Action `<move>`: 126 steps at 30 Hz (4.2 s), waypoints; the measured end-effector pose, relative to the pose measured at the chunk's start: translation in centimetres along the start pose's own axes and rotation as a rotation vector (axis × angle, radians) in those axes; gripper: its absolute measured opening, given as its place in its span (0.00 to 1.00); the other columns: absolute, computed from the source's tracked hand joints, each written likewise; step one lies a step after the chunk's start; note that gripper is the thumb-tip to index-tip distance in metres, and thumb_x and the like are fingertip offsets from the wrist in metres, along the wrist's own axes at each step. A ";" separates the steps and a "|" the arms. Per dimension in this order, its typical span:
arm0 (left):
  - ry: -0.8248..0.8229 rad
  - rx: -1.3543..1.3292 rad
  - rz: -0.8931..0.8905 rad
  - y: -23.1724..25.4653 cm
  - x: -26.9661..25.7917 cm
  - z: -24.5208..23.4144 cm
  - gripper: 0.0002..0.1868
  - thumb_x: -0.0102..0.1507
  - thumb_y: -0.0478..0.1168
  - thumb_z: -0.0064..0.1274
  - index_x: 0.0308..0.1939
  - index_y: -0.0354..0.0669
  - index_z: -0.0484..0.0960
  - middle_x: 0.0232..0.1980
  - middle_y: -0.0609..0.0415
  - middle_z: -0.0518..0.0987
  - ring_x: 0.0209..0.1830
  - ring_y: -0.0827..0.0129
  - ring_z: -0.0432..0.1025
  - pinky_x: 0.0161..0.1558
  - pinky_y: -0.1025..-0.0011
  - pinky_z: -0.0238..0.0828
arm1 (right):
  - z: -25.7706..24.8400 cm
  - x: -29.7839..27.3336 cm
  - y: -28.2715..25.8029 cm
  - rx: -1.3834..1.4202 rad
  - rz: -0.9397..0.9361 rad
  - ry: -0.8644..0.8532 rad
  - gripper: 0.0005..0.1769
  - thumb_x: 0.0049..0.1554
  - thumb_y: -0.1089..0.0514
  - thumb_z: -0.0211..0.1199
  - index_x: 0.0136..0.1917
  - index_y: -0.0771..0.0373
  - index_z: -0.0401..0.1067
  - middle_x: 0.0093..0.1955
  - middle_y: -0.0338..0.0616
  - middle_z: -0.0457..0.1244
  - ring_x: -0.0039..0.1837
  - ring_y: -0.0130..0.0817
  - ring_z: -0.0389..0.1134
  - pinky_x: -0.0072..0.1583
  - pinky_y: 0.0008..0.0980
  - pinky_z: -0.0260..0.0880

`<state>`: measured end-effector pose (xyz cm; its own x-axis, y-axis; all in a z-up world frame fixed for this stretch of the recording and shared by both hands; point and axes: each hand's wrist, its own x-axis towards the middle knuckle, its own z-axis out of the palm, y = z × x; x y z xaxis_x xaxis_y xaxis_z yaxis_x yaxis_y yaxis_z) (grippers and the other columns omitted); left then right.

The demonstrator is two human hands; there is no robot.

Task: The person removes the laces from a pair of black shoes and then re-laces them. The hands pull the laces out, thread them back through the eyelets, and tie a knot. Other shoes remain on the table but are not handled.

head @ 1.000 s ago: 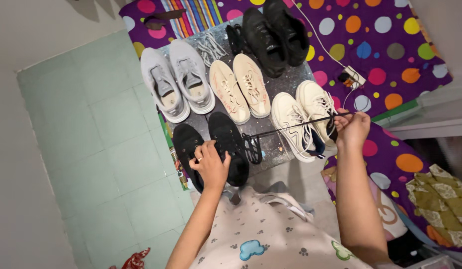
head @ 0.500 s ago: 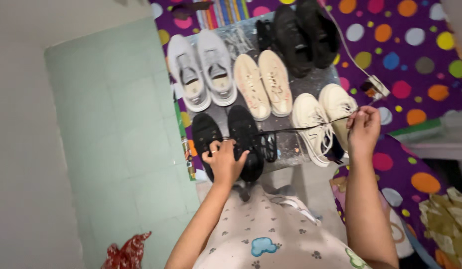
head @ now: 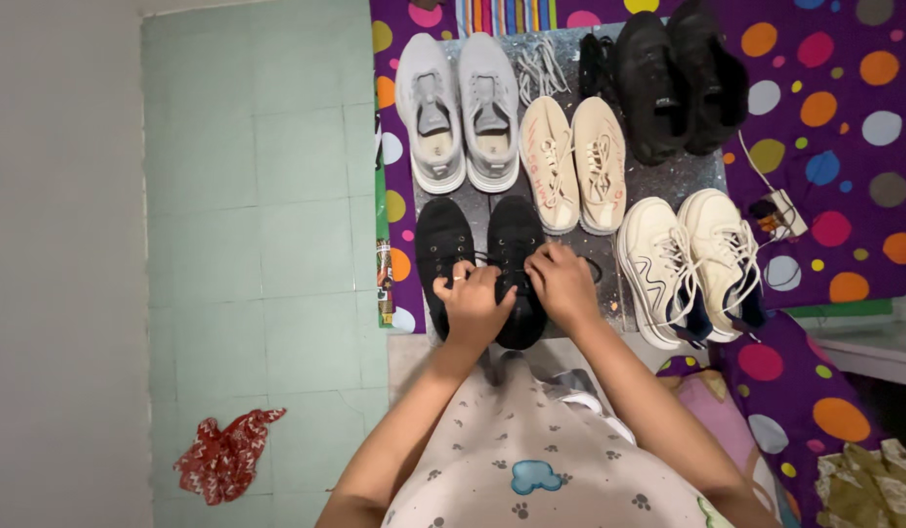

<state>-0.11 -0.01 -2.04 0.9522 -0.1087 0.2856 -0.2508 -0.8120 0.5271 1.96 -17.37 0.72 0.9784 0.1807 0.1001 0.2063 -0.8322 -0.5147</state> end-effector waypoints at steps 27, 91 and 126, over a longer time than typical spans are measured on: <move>-0.002 -0.091 -0.025 -0.4 0.2 0.4 0.14 0.54 0.47 0.61 0.38 0.42 0.84 0.38 0.55 0.83 0.52 0.63 0.72 0.52 0.51 0.48 | 9.2 -1.5 5.2 0.232 0.115 0.127 0.06 0.53 0.59 0.69 0.46 0.57 0.80 0.55 0.48 0.60 0.61 0.50 0.56 0.65 0.45 0.55; -0.214 -0.276 -0.069 -14.1 3.4 -2.6 0.06 0.63 0.43 0.58 0.38 0.46 0.81 0.41 0.54 0.82 0.45 0.56 0.75 0.48 0.58 0.66 | 7.6 -3.6 4.4 -0.013 0.340 0.081 0.36 0.53 0.41 0.71 0.67 0.61 0.64 0.64 0.54 0.61 0.68 0.53 0.61 0.62 0.58 0.60; -0.210 -0.232 -0.057 1.3 1.5 2.1 0.07 0.63 0.40 0.52 0.43 0.49 0.82 0.36 0.50 0.83 0.35 0.51 0.77 0.35 0.56 0.72 | 5.0 -2.9 6.2 0.415 0.332 -0.022 0.15 0.55 0.57 0.67 0.56 0.62 0.77 0.48 0.49 0.71 0.45 0.36 0.72 0.50 0.32 0.71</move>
<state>1.33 -2.45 -2.58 0.9749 -0.2030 0.0914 -0.2064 -0.6704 0.7127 0.34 -20.46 -6.99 0.9890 -0.0427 -0.1415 -0.1405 -0.5701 -0.8095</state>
